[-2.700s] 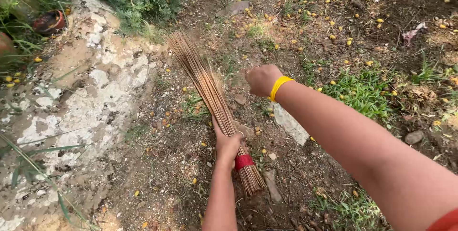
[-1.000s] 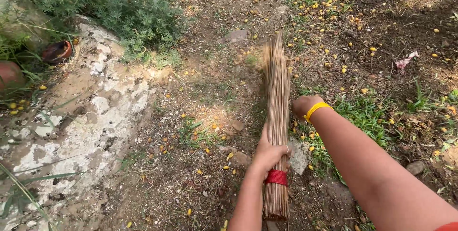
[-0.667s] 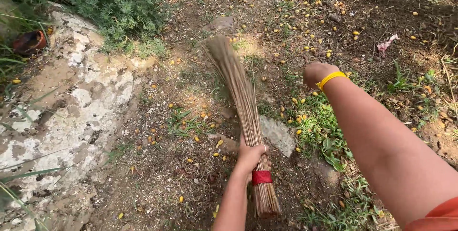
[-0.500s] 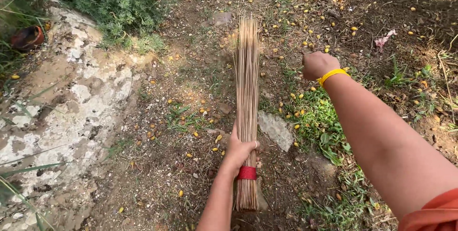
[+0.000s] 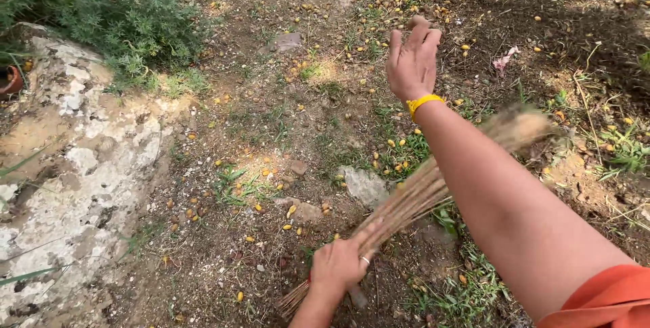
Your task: The recorder cleans up a garden by sweeping seeds and debris into a dustpan and picking them up.
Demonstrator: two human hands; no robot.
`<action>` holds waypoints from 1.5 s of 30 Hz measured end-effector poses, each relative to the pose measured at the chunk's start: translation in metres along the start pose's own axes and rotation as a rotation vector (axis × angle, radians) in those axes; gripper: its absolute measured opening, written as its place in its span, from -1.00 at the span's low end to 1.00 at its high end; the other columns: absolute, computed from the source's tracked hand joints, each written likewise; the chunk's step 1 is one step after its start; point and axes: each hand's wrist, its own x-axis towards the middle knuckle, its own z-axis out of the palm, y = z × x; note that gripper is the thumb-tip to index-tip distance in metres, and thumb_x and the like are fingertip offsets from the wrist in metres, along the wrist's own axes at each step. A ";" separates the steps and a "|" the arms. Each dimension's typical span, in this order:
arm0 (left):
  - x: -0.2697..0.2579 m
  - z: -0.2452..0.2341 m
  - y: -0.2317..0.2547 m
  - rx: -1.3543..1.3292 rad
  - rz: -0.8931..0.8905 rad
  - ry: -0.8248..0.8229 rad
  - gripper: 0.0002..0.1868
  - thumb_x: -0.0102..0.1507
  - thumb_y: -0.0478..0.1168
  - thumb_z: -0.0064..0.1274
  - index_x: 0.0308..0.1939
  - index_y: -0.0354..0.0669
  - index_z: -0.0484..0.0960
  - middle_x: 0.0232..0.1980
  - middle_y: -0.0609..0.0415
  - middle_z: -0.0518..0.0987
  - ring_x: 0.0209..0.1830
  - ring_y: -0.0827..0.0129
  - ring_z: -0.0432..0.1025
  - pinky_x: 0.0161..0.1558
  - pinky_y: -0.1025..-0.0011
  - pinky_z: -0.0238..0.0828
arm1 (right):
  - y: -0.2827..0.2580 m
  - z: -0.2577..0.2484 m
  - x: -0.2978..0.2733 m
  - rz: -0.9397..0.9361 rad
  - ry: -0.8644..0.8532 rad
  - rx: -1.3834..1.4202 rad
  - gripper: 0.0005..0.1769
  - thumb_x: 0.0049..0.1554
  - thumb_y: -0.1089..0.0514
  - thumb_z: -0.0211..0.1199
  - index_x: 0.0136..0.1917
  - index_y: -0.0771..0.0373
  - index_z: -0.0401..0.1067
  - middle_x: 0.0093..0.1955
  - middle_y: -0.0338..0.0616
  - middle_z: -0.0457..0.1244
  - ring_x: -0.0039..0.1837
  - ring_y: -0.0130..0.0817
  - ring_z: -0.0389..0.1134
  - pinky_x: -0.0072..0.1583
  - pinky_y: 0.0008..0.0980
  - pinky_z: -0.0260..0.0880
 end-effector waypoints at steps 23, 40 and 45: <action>0.054 -0.059 -0.005 0.046 -0.195 0.199 -0.20 0.39 0.17 -0.12 0.58 0.85 -0.25 -0.26 -0.08 0.65 -0.36 0.18 0.58 -0.33 0.23 0.56 | 0.115 0.064 -0.055 -0.051 -1.603 -0.898 -0.28 0.07 0.18 0.33 0.48 0.03 0.26 0.35 0.09 0.27 0.32 0.03 0.35 0.28 0.04 0.40; 0.072 -0.077 -0.030 0.343 -0.173 0.432 -0.19 0.39 0.08 -0.12 0.58 0.86 -0.23 -0.18 -0.16 0.62 -0.33 0.06 0.58 -0.43 0.18 0.55 | 0.075 0.035 -0.067 -0.148 -1.685 -0.799 -0.48 0.03 0.09 0.34 0.29 0.13 0.51 0.35 -0.04 0.32 0.32 -0.01 0.38 0.28 -0.01 0.40; 0.076 -0.085 -0.076 0.210 -0.474 0.419 -0.23 0.39 0.09 -0.10 0.55 0.94 -0.16 -0.13 -0.19 0.64 -0.31 0.08 0.62 -0.37 0.19 0.60 | 0.065 0.028 -0.059 -0.019 -1.792 -0.762 -0.55 0.03 0.12 0.17 0.15 0.22 0.63 0.21 -0.03 0.49 0.20 -0.09 0.53 0.17 -0.10 0.48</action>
